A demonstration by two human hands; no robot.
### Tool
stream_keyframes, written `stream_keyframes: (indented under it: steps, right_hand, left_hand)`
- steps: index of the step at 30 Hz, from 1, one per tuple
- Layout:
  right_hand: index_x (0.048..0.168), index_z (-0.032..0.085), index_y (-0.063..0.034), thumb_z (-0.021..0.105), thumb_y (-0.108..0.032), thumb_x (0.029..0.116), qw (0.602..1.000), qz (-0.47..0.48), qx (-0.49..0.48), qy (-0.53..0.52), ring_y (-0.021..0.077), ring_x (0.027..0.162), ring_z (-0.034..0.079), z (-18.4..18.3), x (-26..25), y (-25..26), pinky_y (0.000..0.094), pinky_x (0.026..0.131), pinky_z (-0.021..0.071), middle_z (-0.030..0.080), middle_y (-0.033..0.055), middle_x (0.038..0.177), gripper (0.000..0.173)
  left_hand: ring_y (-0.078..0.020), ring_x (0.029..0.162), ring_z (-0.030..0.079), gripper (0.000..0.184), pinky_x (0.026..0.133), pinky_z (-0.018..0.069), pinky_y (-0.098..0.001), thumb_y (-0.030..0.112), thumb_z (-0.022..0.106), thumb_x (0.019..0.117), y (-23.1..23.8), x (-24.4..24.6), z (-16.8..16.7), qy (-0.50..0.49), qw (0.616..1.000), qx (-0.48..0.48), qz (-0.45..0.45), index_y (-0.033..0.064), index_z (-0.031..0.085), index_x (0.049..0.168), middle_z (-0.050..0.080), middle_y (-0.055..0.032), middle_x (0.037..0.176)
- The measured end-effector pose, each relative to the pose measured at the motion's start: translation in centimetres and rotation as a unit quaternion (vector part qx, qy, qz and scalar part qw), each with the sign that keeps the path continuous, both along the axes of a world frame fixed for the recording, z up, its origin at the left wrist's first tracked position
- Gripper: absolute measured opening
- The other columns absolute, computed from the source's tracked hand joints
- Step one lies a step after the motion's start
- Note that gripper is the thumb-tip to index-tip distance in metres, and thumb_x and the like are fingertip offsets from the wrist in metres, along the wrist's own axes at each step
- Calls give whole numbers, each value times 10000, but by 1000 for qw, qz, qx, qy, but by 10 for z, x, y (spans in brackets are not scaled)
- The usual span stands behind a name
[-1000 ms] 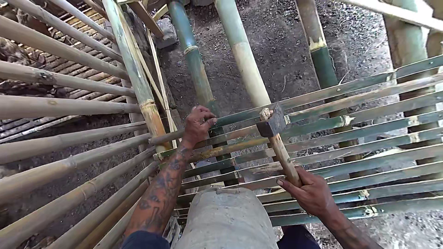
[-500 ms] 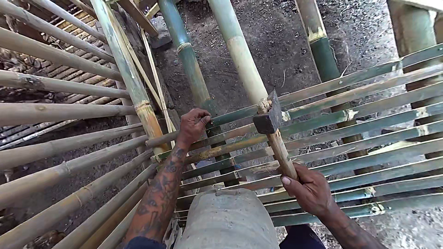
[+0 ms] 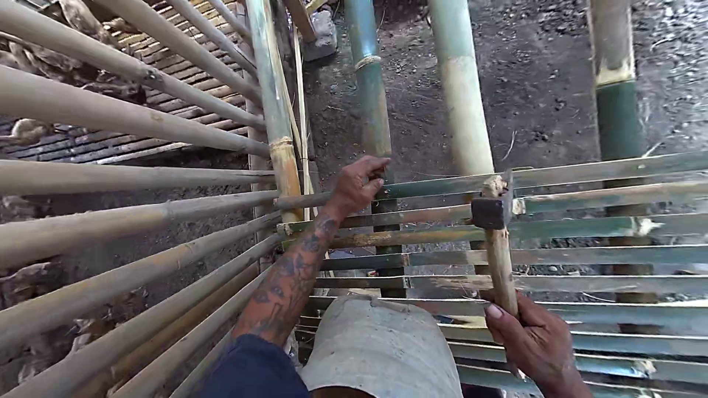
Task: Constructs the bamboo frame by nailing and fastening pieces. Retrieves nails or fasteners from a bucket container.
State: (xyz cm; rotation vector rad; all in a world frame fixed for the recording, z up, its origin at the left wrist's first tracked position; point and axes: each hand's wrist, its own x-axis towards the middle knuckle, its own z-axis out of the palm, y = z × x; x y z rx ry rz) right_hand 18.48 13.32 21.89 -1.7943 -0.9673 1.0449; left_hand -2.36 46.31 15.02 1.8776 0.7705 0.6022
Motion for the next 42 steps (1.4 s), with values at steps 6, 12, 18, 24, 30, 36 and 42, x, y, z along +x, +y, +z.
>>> stream_keyframes:
  steps: [6, 12, 18, 24, 30, 36, 42]
  right_hand:
    - [971, 700, -133, 579, -590, 978, 1000, 4, -9, -9, -12, 435, 494, -1, 7, 3, 208, 388, 440, 555, -97, 583, 473]
    - [943, 695, -145, 580, -592, 971, 1000, 3, -9, -10, -28, 434, 473, -5, 5, 8, 190, 388, 414, 538, -107, 569, 462]
    - [915, 681, -150, 565, -614, 973, 1000, 17, -9, -16, -36, 446, 467, -7, 4, 8, 184, 400, 408, 531, -104, 575, 482]
    - [916, 683, -140, 558, -597, 974, 999, 27, -17, -26, -47, 456, 469, -6, 5, 13, 174, 410, 405, 532, -103, 577, 477]
    - [916, 691, -130, 556, -602, 973, 999, 26, -13, -32, -54, 455, 465, -7, 3, 18, 165, 409, 403, 531, -104, 577, 494]
    - [940, 683, -129, 494, -601, 1010, 998, 38, 12, -43, -36, 455, 471, -8, 2, 16, 180, 413, 408, 526, -92, 573, 513]
    - [1079, 645, -83, 594, -512, 984, 988, 86, 9, -124, -4, 607, 569, 14, -5, 39, 187, 540, 503, 645, -22, 770, 443]
  left_hand:
    - [-128, 852, 688, 123, 809, 590, -275, 89, 728, 941, -12, -2, -2, 40, 990, 93, 102, 46, 796, 1034, 712, -99, 930]
    - [-114, 938, 685, 119, 858, 593, -263, 12, 725, 924, -23, -6, 1, -7, 997, 53, 55, 10, 781, 1029, 709, -87, 1029]
    - [-117, 890, 730, 149, 837, 630, -289, 14, 739, 914, -21, -13, -2, -2, 998, 40, 39, -11, 743, 1061, 752, -88, 1002]
    - [-114, 912, 711, 79, 877, 593, -293, 46, 728, 930, -16, -14, -2, 7, 999, 41, 13, 21, 777, 987, 763, -51, 955]
    - [-130, 941, 702, 57, 906, 573, -316, 57, 745, 916, -15, -13, -4, 10, 999, 50, -8, 47, 787, 953, 766, -35, 941]
    - [-139, 964, 696, 41, 903, 573, -308, 67, 753, 913, -17, -12, -7, 19, 996, 89, -15, 52, 785, 935, 760, -39, 959]
    - [-180, 1035, 647, 53, 937, 539, -342, 83, 777, 885, -19, -10, -10, 55, 991, 121, -22, 95, 801, 931, 718, -49, 1008]
